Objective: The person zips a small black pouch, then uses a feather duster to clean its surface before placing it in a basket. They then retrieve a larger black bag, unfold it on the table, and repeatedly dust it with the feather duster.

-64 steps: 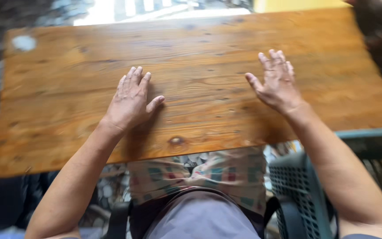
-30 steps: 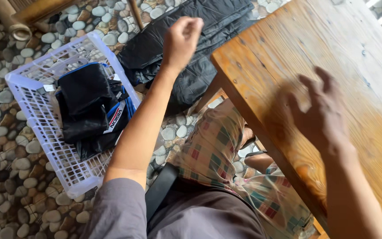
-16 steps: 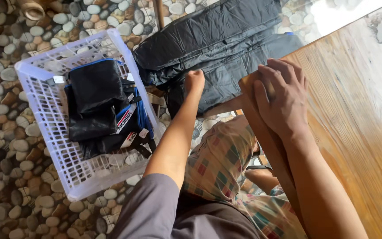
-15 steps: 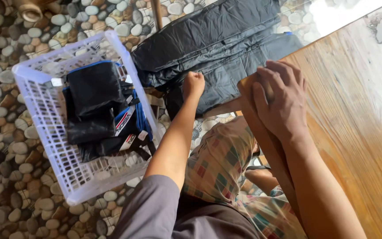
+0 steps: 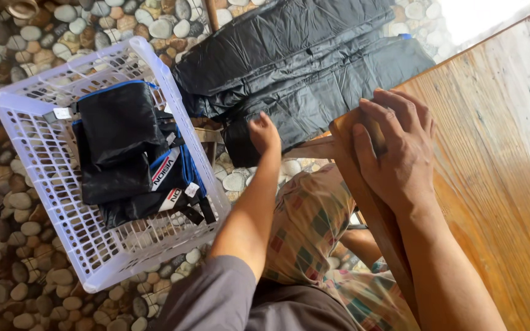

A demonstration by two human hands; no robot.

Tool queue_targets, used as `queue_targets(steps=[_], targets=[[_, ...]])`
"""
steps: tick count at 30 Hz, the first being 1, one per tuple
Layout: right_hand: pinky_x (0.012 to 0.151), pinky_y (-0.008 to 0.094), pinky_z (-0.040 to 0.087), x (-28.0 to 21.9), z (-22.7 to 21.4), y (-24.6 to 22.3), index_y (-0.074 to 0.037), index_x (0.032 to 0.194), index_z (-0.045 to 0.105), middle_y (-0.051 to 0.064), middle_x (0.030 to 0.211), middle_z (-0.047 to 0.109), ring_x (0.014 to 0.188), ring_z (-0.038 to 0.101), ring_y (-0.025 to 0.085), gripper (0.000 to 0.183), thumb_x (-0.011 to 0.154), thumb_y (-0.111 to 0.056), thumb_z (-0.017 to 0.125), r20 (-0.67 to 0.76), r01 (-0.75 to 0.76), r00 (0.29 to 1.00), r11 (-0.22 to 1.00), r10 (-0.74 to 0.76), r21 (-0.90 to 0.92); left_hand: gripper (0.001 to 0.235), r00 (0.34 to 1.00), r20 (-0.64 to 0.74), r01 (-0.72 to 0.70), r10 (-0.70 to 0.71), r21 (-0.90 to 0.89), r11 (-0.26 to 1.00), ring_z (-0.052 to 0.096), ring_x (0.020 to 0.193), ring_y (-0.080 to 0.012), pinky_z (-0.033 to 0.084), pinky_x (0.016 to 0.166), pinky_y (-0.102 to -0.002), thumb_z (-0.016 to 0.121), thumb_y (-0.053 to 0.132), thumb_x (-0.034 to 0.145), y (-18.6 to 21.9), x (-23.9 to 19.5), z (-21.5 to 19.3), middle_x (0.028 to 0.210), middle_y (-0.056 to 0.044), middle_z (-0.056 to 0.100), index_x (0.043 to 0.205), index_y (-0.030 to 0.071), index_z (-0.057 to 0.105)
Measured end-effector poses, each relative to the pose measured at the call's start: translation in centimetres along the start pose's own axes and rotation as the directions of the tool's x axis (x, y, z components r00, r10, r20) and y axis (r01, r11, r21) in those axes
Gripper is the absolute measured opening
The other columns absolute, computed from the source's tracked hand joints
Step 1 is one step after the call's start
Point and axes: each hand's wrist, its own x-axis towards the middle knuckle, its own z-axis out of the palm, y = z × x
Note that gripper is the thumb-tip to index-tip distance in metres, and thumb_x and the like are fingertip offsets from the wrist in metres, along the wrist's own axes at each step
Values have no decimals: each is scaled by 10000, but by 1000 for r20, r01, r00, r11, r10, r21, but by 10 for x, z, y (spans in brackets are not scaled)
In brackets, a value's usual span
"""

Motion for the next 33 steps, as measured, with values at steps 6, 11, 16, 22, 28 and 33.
queue_targets(steps=[6,11,16,22,28,33], targets=[[965,470,425,3,-2,-4,-92,1302,694,143,1325,633,1308,548,391,320,995,-181,718,-10,-15,1000,1000,15,-7,425,894,418,434,-162,-717,545,746,1003,-333,657,825,-413,616,356,1023,24,79,67,1119,-260,705,1162,-45,610],[1016,483,404,3,-1,-3,-96,1317,679,143,1332,626,1317,535,392,354,980,-200,710,17,-41,999,999,41,-3,658,840,460,537,-287,-778,327,696,1100,-358,621,960,-444,700,411,978,48,101,91,1260,-299,614,1299,-137,525],[1027,480,403,7,-2,-3,-95,1310,678,137,1334,627,1320,538,386,359,971,-209,707,26,-59,998,998,59,-5,829,819,353,534,-452,-757,377,727,1030,-333,664,867,-434,728,573,909,64,110,101,1245,-277,641,1280,-151,569],[1039,495,396,7,0,-2,-89,1304,680,140,1334,623,1318,529,396,352,965,-180,706,45,-69,997,998,69,8,766,765,193,579,-614,-624,525,732,834,-281,604,776,-428,708,635,855,72,127,97,1070,-154,688,1216,-39,663],[1050,491,391,6,2,-4,-110,1326,681,119,1345,620,1337,523,376,366,968,-179,712,51,-74,996,997,74,3,316,838,209,487,-504,-701,521,534,486,-129,340,389,-217,709,350,919,47,86,86,660,-6,498,914,63,576],[1043,505,399,3,3,-2,-82,1317,681,157,1328,626,1307,552,407,352,971,-133,717,11,-20,1000,1000,20,6,654,737,187,609,-650,-601,517,734,996,-258,555,818,-373,831,433,764,15,52,74,1097,-145,684,1229,18,634]])
